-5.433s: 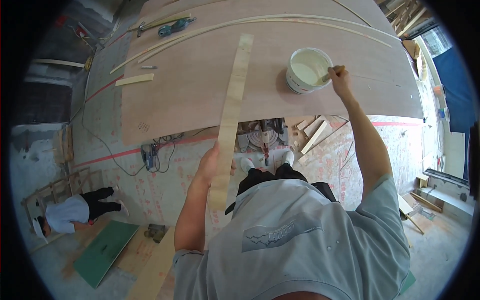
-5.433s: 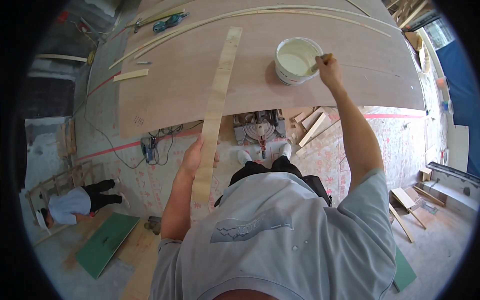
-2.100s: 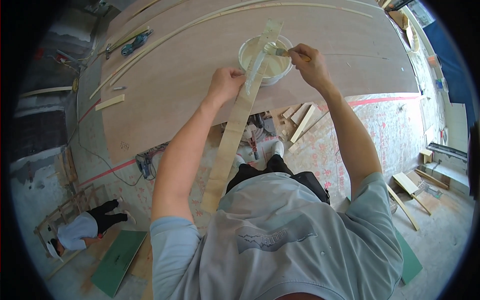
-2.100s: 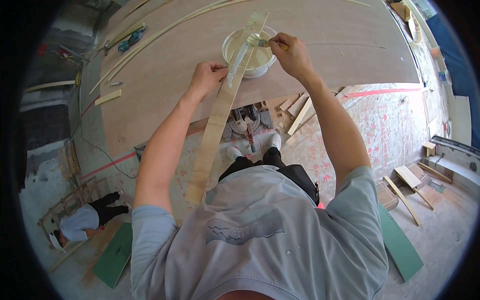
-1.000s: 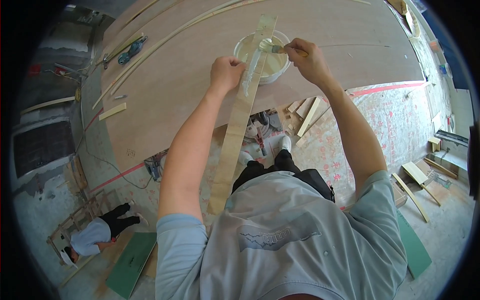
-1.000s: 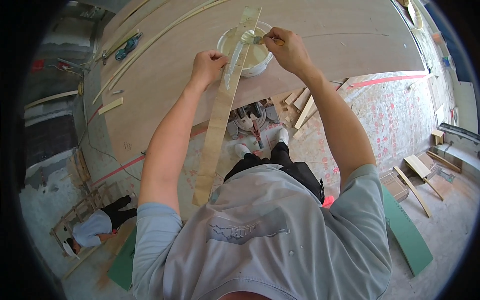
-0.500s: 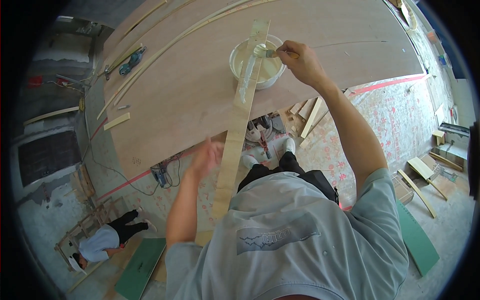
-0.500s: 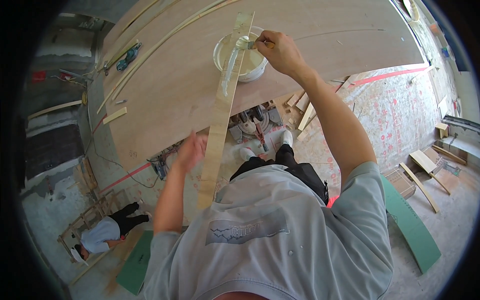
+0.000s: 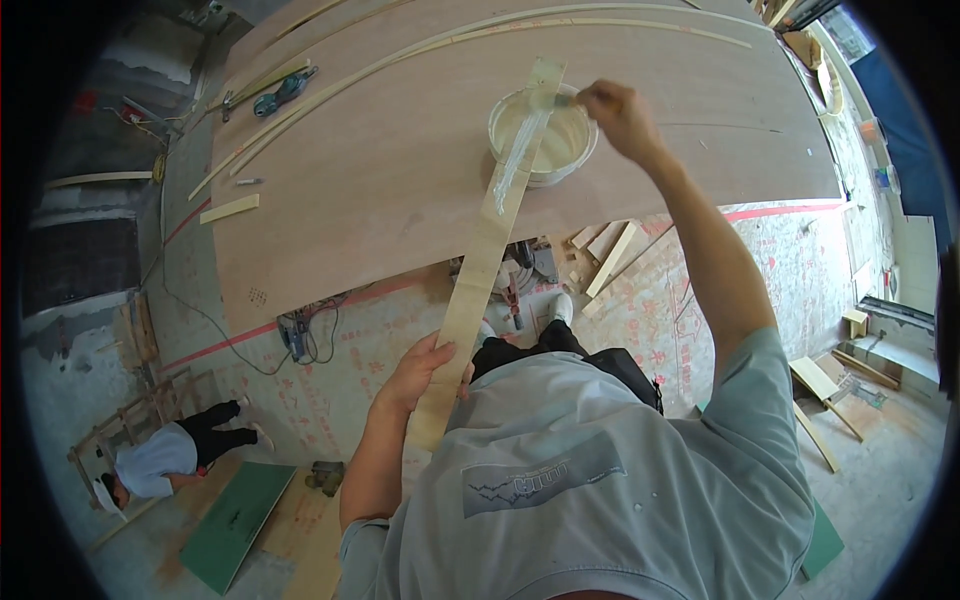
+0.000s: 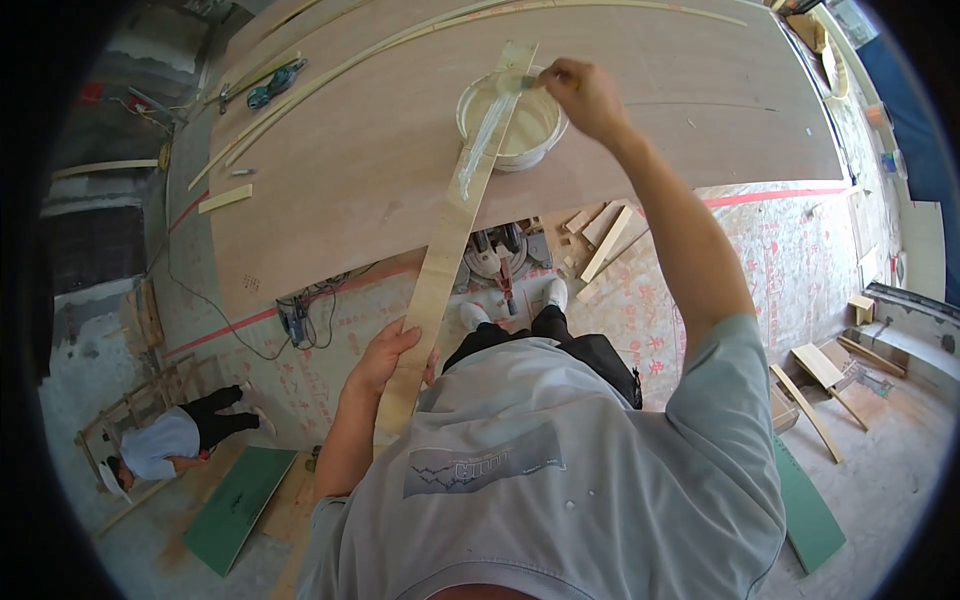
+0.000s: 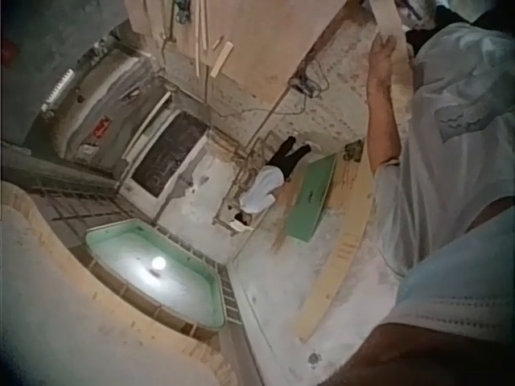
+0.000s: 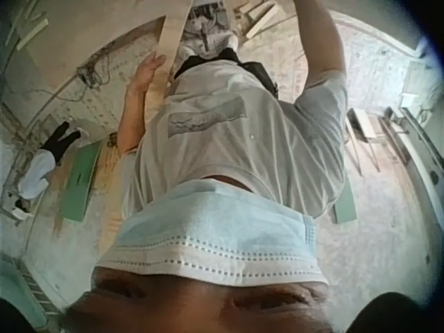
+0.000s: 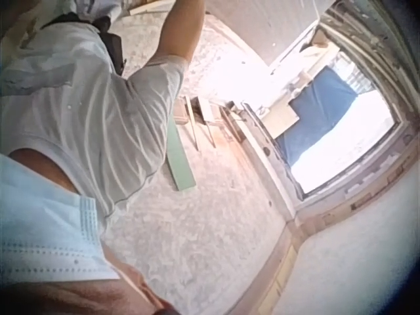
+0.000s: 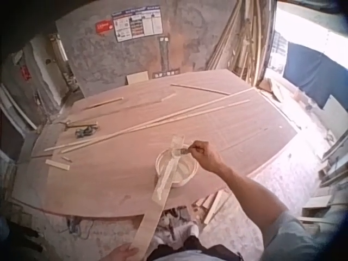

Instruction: Measuring, cutting, applying glue, and nailing wooden strips to a structure during renovation.

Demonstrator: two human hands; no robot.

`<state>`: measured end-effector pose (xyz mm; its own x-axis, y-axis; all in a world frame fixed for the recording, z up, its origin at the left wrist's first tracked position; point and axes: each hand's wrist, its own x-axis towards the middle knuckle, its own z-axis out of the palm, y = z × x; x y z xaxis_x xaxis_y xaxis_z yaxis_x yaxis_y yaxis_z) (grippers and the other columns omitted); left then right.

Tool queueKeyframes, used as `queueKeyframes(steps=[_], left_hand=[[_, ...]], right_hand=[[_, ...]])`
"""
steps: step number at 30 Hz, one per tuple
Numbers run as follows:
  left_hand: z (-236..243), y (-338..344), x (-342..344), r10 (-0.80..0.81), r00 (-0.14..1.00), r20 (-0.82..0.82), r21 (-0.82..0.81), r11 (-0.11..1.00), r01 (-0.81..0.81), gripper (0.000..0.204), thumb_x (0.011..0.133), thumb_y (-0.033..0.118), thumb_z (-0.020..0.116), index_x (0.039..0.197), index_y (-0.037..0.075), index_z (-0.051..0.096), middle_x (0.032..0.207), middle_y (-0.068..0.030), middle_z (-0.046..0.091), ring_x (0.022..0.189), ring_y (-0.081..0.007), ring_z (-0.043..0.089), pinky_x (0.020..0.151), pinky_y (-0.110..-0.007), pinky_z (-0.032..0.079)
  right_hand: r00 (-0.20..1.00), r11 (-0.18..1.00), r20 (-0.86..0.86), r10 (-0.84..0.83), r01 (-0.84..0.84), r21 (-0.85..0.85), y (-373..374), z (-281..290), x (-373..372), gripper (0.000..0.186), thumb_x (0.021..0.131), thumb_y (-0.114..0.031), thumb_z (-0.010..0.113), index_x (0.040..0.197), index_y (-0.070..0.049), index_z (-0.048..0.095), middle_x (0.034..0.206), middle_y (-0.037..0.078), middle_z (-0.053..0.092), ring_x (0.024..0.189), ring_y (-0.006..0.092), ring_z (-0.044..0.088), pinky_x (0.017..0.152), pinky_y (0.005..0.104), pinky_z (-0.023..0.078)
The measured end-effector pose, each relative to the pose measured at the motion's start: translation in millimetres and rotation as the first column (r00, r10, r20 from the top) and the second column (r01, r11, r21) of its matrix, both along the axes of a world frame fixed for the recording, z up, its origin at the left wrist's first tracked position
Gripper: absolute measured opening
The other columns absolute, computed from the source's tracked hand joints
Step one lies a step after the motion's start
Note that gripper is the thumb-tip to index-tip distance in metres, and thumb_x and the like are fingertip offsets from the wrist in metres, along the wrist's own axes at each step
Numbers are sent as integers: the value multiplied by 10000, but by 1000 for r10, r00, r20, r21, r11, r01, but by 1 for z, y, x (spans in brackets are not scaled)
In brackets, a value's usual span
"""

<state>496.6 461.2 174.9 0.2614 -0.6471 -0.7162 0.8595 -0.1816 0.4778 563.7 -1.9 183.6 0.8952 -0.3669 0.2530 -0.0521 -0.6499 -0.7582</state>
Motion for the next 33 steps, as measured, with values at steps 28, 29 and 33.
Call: queueKeyframes(steps=[28,29,33], left_hand=[[20,16,-7,13,998,54,111,994,-18,294,988,248,523,1178,23,524,822,-129,635,605,-229,630,573,-353,539],[23,16,-9,20,999,33,132,991,-25,296,987,240,520,1189,24,522,822,-128,633,603,-228,627,573,-352,538],[24,18,-7,-42,999,25,96,995,40,299,985,216,513,1217,28,518,826,-125,631,616,-224,629,569,-359,540]], right_hand=[[998,988,-51,-44,51,142,7,4,16,227,907,-222,594,914,-18,694,692,101,681,610,162,655,608,300,522],[998,988,-50,-45,51,145,-7,0,23,227,907,-222,594,914,-18,694,692,101,681,610,162,655,608,300,522],[978,960,62,-202,185,211,-8,4,35,241,913,-229,585,928,-20,705,705,101,688,601,159,641,603,311,515]])
